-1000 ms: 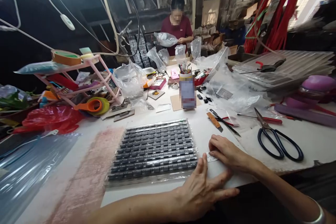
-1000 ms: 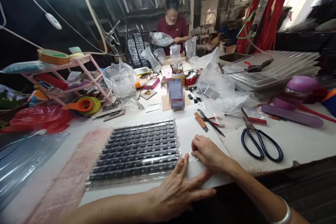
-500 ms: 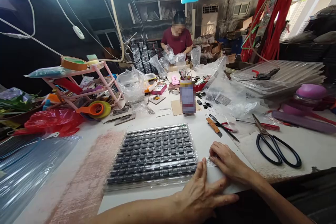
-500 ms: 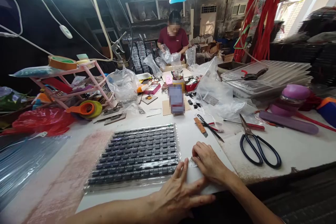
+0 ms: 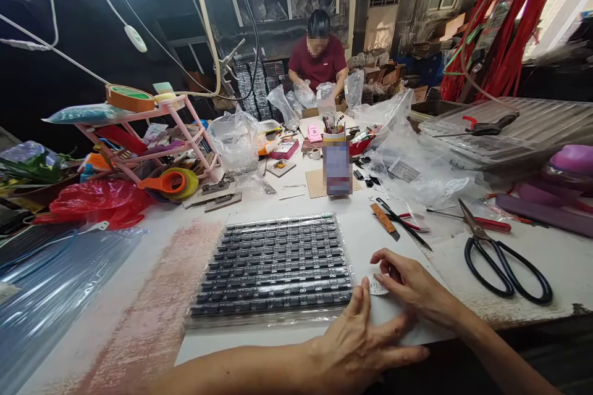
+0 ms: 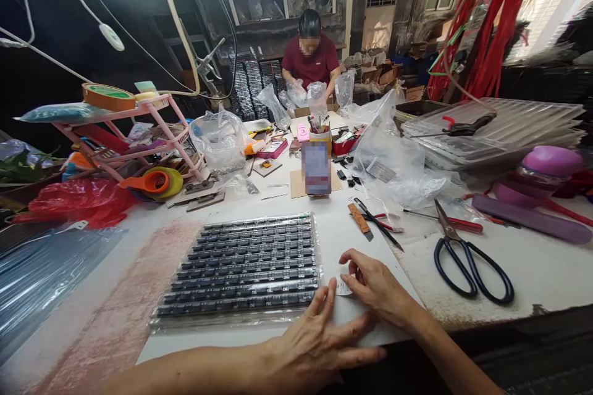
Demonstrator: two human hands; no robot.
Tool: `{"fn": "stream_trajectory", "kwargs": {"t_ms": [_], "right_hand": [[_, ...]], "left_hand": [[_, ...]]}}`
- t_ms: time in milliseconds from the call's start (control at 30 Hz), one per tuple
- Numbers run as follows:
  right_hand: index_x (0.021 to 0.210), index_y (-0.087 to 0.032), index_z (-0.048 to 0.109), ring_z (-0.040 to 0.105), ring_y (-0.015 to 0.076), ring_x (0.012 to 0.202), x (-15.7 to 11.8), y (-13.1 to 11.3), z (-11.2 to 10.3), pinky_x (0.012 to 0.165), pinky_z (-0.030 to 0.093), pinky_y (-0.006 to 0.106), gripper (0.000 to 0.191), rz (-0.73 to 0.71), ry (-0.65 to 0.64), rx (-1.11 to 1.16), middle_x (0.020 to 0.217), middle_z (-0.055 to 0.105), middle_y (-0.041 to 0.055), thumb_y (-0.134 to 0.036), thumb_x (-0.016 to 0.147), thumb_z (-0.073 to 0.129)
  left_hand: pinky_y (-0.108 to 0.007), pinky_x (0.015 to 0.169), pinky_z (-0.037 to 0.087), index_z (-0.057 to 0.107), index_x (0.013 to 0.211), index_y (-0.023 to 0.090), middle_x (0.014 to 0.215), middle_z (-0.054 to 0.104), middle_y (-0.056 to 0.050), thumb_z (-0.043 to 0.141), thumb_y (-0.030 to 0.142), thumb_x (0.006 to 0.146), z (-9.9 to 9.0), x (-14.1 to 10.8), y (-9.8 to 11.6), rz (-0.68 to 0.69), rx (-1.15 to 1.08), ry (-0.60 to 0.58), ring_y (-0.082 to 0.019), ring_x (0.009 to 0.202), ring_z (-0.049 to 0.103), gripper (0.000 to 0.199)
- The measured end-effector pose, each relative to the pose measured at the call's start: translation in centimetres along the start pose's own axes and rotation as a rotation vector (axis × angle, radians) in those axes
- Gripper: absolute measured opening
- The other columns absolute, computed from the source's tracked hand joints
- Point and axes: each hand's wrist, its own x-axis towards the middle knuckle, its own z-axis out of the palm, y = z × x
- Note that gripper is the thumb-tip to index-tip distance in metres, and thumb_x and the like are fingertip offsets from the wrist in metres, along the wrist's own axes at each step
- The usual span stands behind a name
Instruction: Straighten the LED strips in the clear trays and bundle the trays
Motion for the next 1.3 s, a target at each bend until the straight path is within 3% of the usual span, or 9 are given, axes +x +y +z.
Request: {"fn": "stream_trajectory", "kwargs": {"t_ms": [367,467,600,700,800,900,1067,1167,1300], "right_hand": [[0.097,-0.020,0.061,0.058,0.0207,0.088,-0.6,2.9,1.1,0.078,0.046,0.035,0.026,-0.077,0.217,0.120,0.093,0.062,0.0072,-0.039,0.091,0.043],[0.090,-0.020,0.060,0.057,0.0195,0.085,-0.8,2.8,0.8,0.075,0.045,0.033,0.027,-0.052,0.245,0.168,0.089,0.060,0.0054,-0.042,0.091,0.044],[0.089,-0.020,0.058,0.054,0.0170,0.073,-0.7,2.6,0.5,0.067,0.044,0.031,0.028,0.007,0.284,0.228,0.081,0.058,0.0029,-0.045,0.089,0.047],[0.092,-0.019,0.057,0.055,0.0161,0.071,-0.6,2.5,0.7,0.067,0.045,0.030,0.029,0.039,0.269,0.325,0.082,0.057,0.0023,-0.047,0.088,0.049],[0.089,-0.019,0.055,0.055,0.0159,0.071,-0.4,1.3,1.2,0.068,0.045,0.029,0.028,0.028,0.225,0.379,0.078,0.056,0.0015,-0.046,0.088,0.049],[0.085,-0.020,0.051,0.055,0.0166,0.078,0.2,-0.6,2.1,0.072,0.045,0.030,0.028,0.011,0.214,0.401,0.085,0.058,0.0035,-0.047,0.089,0.046],[0.084,-0.022,0.047,0.040,0.0235,0.128,1.2,-2.7,3.8,0.098,0.039,0.037,0.029,0.058,0.215,0.490,0.135,0.045,0.0102,-0.050,0.087,0.045],[0.085,-0.023,0.046,0.023,0.0230,0.139,1.5,-2.8,4.2,0.104,0.033,0.041,0.029,0.087,0.229,0.513,0.142,0.040,0.0102,-0.052,0.087,0.045],[0.082,-0.023,0.044,0.022,0.0239,0.140,1.5,-2.7,4.1,0.107,0.029,0.044,0.032,0.110,0.229,0.567,0.143,0.039,0.0121,-0.055,0.084,0.047]], "left_hand": [[-0.050,0.098,0.038,0.012,0.148,0.036,0.156,0.020,-0.003,0.031,0.058,0.091,-2.9,-1.7,-2.1,-0.088,-0.193,-0.044,-0.034,0.130,0.040,0.064],[-0.053,0.104,0.031,0.019,0.146,0.035,0.152,0.030,-0.005,0.040,0.050,0.091,-2.7,-6.2,-4.7,-0.394,-0.207,-0.095,-0.030,0.136,0.033,0.061],[-0.058,0.100,0.035,0.045,0.137,0.030,0.146,0.040,-0.010,0.049,0.046,0.087,-1.3,-15.9,-7.9,-1.139,-0.171,-0.229,-0.036,0.134,0.036,0.052],[-0.058,0.102,0.036,0.043,0.138,0.025,0.147,0.038,-0.011,0.044,0.052,0.087,-0.6,-22.0,-8.1,-1.481,-0.303,-0.192,-0.034,0.131,0.041,0.059],[-0.046,0.110,0.031,0.040,0.140,0.017,0.147,0.039,-0.011,0.038,0.057,0.087,-0.3,-24.1,-7.0,-1.487,-0.487,0.023,-0.026,0.136,0.036,0.066],[-0.043,0.113,0.026,0.044,0.137,0.013,0.149,0.035,-0.013,0.039,0.057,0.086,-0.1,-23.4,-5.8,-1.445,-0.484,0.143,-0.025,0.139,0.030,0.067],[-0.048,0.110,0.032,0.046,0.136,0.018,0.150,0.032,-0.013,0.045,0.059,0.083,-0.4,-21.3,-4.3,-1.400,-0.477,0.119,-0.029,0.137,0.032,0.067],[-0.048,0.110,0.031,0.043,0.139,0.019,0.155,0.022,-0.012,0.043,0.059,0.084,-0.4,-20.9,-3.7,-1.405,-0.491,0.123,-0.029,0.139,0.027,0.067],[-0.048,0.111,0.029,0.042,0.139,0.020,0.155,0.020,-0.010,0.043,0.057,0.085,0.0,-20.9,-3.4,-1.404,-0.482,0.151,-0.028,0.140,0.026,0.066]]}}
